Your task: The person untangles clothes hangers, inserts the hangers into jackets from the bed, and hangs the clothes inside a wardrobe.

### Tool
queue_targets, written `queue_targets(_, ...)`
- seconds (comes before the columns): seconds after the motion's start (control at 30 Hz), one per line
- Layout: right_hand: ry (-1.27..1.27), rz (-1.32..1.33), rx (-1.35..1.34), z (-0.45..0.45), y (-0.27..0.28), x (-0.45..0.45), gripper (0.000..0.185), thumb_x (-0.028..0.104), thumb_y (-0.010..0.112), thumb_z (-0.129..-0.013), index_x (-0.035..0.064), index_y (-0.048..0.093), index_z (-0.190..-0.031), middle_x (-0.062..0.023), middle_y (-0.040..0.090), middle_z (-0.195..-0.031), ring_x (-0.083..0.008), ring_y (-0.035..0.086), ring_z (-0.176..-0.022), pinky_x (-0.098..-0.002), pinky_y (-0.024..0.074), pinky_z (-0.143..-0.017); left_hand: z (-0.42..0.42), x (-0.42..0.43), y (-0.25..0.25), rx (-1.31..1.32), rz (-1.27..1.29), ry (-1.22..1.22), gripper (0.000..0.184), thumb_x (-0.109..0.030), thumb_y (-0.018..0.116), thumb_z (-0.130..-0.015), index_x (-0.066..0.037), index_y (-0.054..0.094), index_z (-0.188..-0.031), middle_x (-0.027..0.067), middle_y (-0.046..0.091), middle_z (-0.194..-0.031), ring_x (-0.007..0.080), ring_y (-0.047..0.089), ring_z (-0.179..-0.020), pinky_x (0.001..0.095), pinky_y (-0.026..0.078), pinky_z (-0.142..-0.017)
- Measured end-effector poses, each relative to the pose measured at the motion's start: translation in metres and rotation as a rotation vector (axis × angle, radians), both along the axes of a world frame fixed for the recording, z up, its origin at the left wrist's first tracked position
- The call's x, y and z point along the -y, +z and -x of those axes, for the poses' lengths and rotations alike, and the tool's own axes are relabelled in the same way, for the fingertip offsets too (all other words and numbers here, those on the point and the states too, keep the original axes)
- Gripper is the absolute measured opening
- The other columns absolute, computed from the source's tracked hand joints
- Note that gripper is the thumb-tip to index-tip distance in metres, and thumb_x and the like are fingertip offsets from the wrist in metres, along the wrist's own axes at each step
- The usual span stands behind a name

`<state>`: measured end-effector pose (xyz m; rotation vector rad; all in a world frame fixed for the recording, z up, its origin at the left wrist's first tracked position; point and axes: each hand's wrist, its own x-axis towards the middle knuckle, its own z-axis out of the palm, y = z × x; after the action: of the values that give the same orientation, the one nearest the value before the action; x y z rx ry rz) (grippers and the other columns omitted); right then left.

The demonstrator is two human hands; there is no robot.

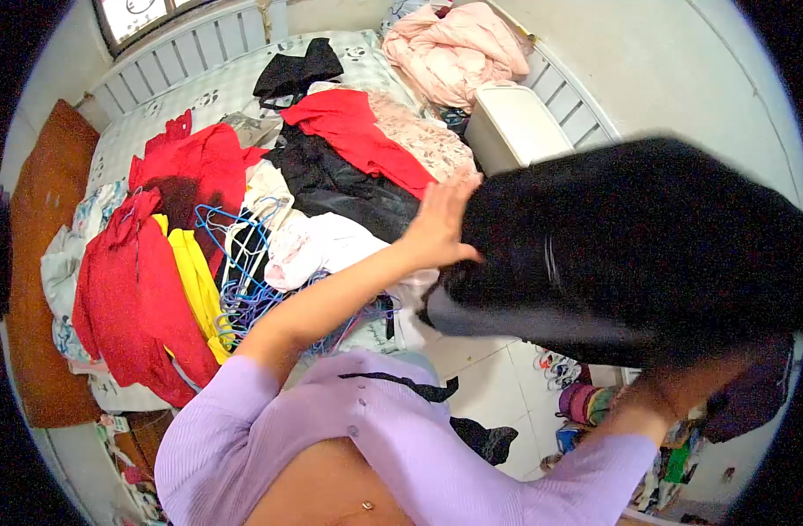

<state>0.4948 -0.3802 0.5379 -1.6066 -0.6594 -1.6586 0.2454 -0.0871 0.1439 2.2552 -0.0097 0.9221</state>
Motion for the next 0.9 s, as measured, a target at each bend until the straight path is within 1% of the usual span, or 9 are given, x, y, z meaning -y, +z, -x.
queue_targets(0.1, -0.057, 0.032, -0.024, -0.013, 0.007, 0.001, 0.024, 0.008, 0.049, -0.082, -0.0042, 0.062, -0.097, -0.0138, 0.065, -0.086, -0.0275, 0.063, -0.074, -0.0362, 0.0531, -0.071, 0.007, 0.023, 0.013, 0.084, 0.033, -0.237, 0.099, -0.005, 0.074, -0.05, -0.009, 0.025, -0.136, 0.019, 0.035, -0.136, 0.0357, 0.034, -0.127, 0.0594, 0.022, -0.102)
queue_targets(0.2, -0.082, 0.067, -0.028, -0.032, 0.015, -0.015, 0.023, 0.01, 0.049, -0.083, -0.0032, 0.063, -0.096, -0.0135, 0.065, -0.086, -0.0274, 0.063, -0.073, -0.0367, 0.0528, -0.071, 0.031, 0.039, -0.001, 0.08, 0.071, -0.477, 0.048, -0.004, 0.062, -0.058, -0.008, 0.056, -0.105, 0.0141, 0.061, -0.079, 0.0325, 0.061, -0.073, 0.0385, 0.05, -0.064)
queue_targets(0.3, -0.09, 0.133, -0.041, -0.067, 0.011, -0.059, 0.023, 0.011, 0.049, -0.084, -0.0023, 0.063, -0.096, -0.0132, 0.065, -0.085, -0.0274, 0.063, -0.073, -0.0372, 0.0525, -0.071, 0.086, 0.024, -0.016, -0.125, 0.245, -0.501, 0.047, -0.003, 0.061, -0.055, -0.007, 0.056, -0.102, 0.0149, 0.062, -0.085, 0.0345, 0.062, -0.076, 0.0388, 0.049, -0.064)
queue_targets(0.5, -0.077, 0.373, -0.018, -0.155, -0.032, -0.213, 0.023, 0.014, 0.049, -0.085, -0.0005, 0.064, -0.095, -0.0127, 0.065, -0.084, -0.0272, 0.062, -0.072, -0.0381, 0.052, -0.07, 0.189, -0.037, -0.046, -0.112, 0.785, 0.263, 0.037, -0.002, 0.065, -0.067, -0.002, 0.056, -0.104, 0.0091, 0.062, -0.089, 0.0197, 0.059, -0.087, 0.0296, 0.045, -0.079)
queue_targets(0.6, -0.101, 0.708, 0.26, -0.246, -0.105, -0.346, 0.023, 0.015, 0.049, -0.086, 0.0005, 0.064, -0.094, -0.0124, 0.065, -0.083, -0.0272, 0.062, -0.072, -0.0386, 0.0517, -0.07, 0.21, -0.073, -0.078, 0.147, 1.19, 0.442, 0.036, 0.003, 0.061, -0.066, -0.001, 0.055, -0.102, 0.0034, 0.06, -0.095, 0.013, 0.056, -0.087, 0.0258, 0.043, -0.08)
queue_targets(0.63, 0.133, 0.478, -0.073, -0.117, -0.114, -0.379, 0.024, 0.021, 0.053, -0.087, 0.0023, 0.06, -0.1, -0.0151, 0.064, -0.09, -0.0243, 0.063, -0.078, -0.034, 0.0503, -0.06, 0.21, -0.081, -0.062, 0.129, 1.083, 0.493, 0.035, 0.001, 0.063, -0.069, 0.0, 0.054, -0.102, 0.0042, 0.059, -0.098, 0.0121, 0.056, -0.09, 0.0255, 0.043, -0.082)
queue_targets(0.73, -0.176, 0.565, -0.275, -0.042, -0.22, -0.487, 0.039, 0.039, 0.051, -0.085, 0.0118, 0.057, -0.112, -0.0198, 0.058, -0.105, -0.0373, 0.056, -0.097, -0.0444, 0.0446, -0.084, 0.2, -0.104, -0.072, 0.14, 1.113, 0.774, 0.042, 0.0, 0.064, -0.071, -0.001, 0.049, -0.11, 0.0068, 0.058, -0.102, 0.0143, 0.056, -0.093, 0.0266, 0.043, -0.084)
queue_targets(0.77, 0.036, 0.675, -0.53, -0.059, -0.257, -0.523, 0.043, 0.035, 0.051, -0.083, 0.016, 0.049, -0.121, -0.025, 0.041, -0.124, -0.045, 0.04, -0.113, -0.059, 0.0364, -0.087, 0.194, -0.112, -0.084, 0.186, 1.112, 0.849, 0.046, -0.001, 0.065, -0.072, -0.001, 0.046, -0.114, 0.0078, 0.058, -0.103, 0.015, 0.057, -0.093, 0.0269, 0.043, -0.084)
queue_targets(0.9, 0.532, 1.095, -0.556, 0.046, -0.422, -0.54, 0.035, 0.029, 0.06, -0.078, 0.0064, 0.058, -0.105, -0.0233, 0.051, -0.107, -0.0393, 0.049, -0.102, -0.0495, 0.0406, -0.086, 0.201, -0.129, -0.166, -0.021, 1.024, 1.092, 0.054, -0.003, 0.066, -0.074, -0.003, 0.042, -0.122, 0.0102, 0.058, -0.101, 0.019, 0.059, -0.086, 0.028, 0.046, -0.078)
